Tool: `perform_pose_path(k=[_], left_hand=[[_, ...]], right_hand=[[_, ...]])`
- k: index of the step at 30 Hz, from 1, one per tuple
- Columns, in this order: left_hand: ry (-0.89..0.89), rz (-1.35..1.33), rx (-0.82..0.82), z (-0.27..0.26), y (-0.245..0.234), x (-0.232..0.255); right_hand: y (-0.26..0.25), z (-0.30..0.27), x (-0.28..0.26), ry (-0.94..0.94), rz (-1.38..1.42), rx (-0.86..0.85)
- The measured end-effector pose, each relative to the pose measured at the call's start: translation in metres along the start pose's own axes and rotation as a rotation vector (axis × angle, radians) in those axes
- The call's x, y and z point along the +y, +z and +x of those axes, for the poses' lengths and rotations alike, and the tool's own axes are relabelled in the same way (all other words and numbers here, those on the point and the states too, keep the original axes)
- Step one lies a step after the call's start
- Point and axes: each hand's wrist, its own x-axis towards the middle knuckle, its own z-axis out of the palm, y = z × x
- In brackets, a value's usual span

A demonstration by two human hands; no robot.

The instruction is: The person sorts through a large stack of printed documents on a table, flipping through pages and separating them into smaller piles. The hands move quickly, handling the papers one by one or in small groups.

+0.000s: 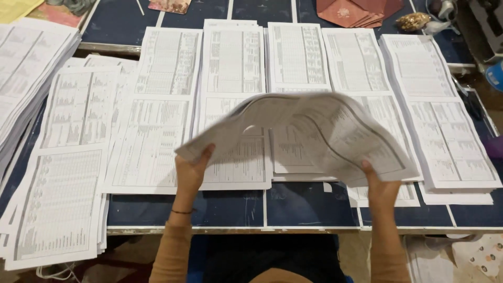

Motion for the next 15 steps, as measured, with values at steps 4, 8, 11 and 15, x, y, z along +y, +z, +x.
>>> perform_pose_path(k=[4, 8, 11, 15], left_hand=[[-0.062, 0.055, -0.088, 0.032, -0.031, 0.080], [-0.431, 0.182, -0.333, 0.070, -0.049, 0.153], [-0.647, 0.227, -0.437, 0.089, -0.052, 0.116], [-0.869, 0.301, -0.487, 0.077, -0.047, 0.098]], right_hand=[[-0.036, 0.046, -0.067, 0.309, -0.061, 0.118], [-0.057, 0.098, -0.125, 0.525, -0.218, -0.205], [-0.047, 0.117, -0.103, 0.709, -0.302, -0.384], [-0.048, 0.128, 0.027, 0.870, -0.308, -0.555]])
